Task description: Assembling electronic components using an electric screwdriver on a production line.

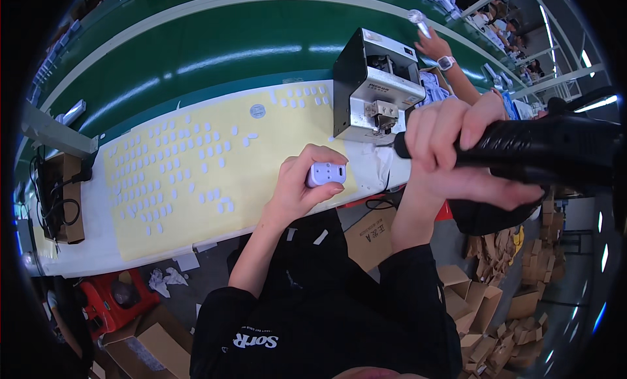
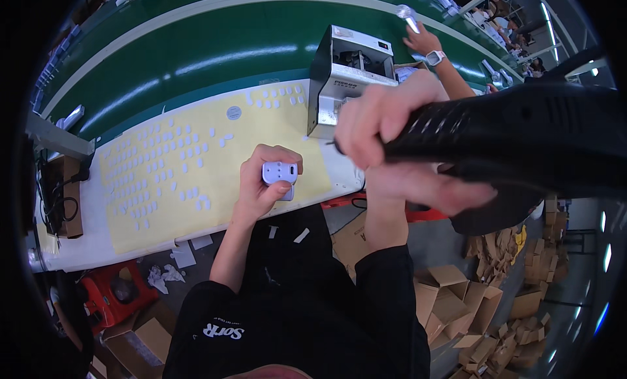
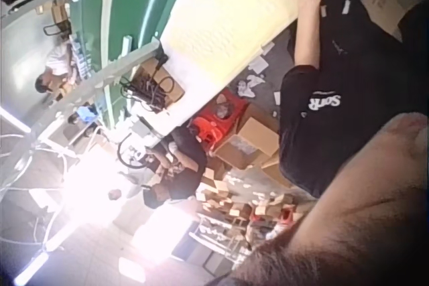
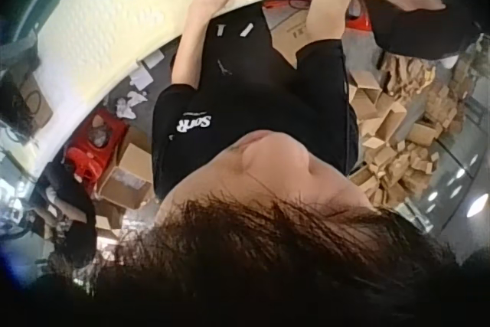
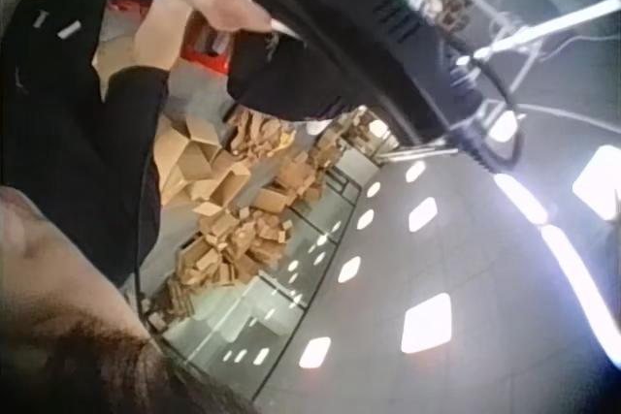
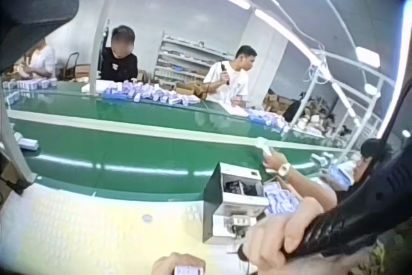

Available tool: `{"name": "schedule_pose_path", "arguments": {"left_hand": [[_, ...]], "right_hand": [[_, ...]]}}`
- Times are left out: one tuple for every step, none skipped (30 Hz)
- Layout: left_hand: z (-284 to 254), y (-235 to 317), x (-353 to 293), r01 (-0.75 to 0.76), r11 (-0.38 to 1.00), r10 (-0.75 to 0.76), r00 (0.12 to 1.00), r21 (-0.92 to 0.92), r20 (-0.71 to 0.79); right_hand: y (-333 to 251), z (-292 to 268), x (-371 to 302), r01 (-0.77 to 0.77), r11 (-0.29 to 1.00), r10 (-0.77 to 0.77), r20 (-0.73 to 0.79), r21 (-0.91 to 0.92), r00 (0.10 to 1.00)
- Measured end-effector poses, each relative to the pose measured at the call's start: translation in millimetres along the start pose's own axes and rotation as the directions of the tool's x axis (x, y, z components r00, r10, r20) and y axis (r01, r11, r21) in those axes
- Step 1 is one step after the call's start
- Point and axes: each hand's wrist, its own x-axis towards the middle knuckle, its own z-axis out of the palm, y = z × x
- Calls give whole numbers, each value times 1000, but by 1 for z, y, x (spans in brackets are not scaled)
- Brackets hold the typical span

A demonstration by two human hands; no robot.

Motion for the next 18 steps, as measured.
{"name": "schedule_pose_path", "arguments": {"left_hand": [[0, 2, 0, 12, 1000, -12, 1000, -4, 15], [-1, 1, 0, 22, 1000, -21, 999, -3, 28], [-2, 0, 1, 30, 1000, -30, 999, -3, 43], [-2, -2, 1, 26, 1000, -25, 999, -3, 40], [-3, -2, 0, 26, 1000, -26, 999, -2, 36], [-3, -3, -1, 27, 1000, -27, 999, -1, 33], [-3, -3, -1, 27, 1000, -27, 999, -1, 35], [-2, -3, -1, 25, 1000, -25, 999, -2, 38], [-2, -4, -1, 22, 1000, -22, 999, -5, 36], [-1, -4, -1, 21, 1000, -21, 999, -6, 33], [0, -4, 0, 20, 1000, -20, 999, -9, 31], [1, -5, 0, 21, 1000, -20, 999, -12, 34], [0, -5, 0, 18, 1000, -18, 999, -18, 33], [0, -6, 0, 16, 1000, -15, 999, -25, 32], [-1, -6, -1, 17, 999, -16, 999, -29, 29], [-1, -6, -2, 20, 999, -19, 999, -32, 30], [-2, -6, -2, 27, 999, -26, 999, -34, 34], [-2, -5, -2, 34, 999, -33, 999, -36, 37]], "right_hand": [[0, -16, -5, 32, 995, -45, -129, -99, 991], [6, -31, -9, 53, 979, -102, -247, -196, 964], [13, -45, -13, -12, 962, -92, -364, -274, 927], [21, -57, -18, -85, 936, -94, -475, -341, 875], [27, -65, -20, -106, 939, -80, -506, -328, 859], [33, -71, -23, -127, 941, -66, -538, -314, 841], [38, -77, -26, -125, 940, -69, -537, -317, 841], [44, -82, -29, -161, 914, -75, -546, -372, 835], [48, -86, -32, -198, 884, -81, -555, -424, 828], [51, -87, -36, -197, 883, -83, -555, -426, 827], [54, -88, -39, -214, 877, -70, -556, -430, 828], [56, -89, -43, -231, 870, -58, -556, -435, 829], [58, -91, -45, -249, 863, -46, -558, -440, 829], [58, -93, -47, -250, 860, -48, -560, -444, 827], [59, -92, -47, -245, 864, -44, -553, -439, 832], [59, -92, -48, -241, 868, -41, -546, -433, 837], [59, -91, -49, -235, 873, -37, -538, -428, 842], [57, -90, -50, -238, 871, -36, -540, -429, 841]]}}
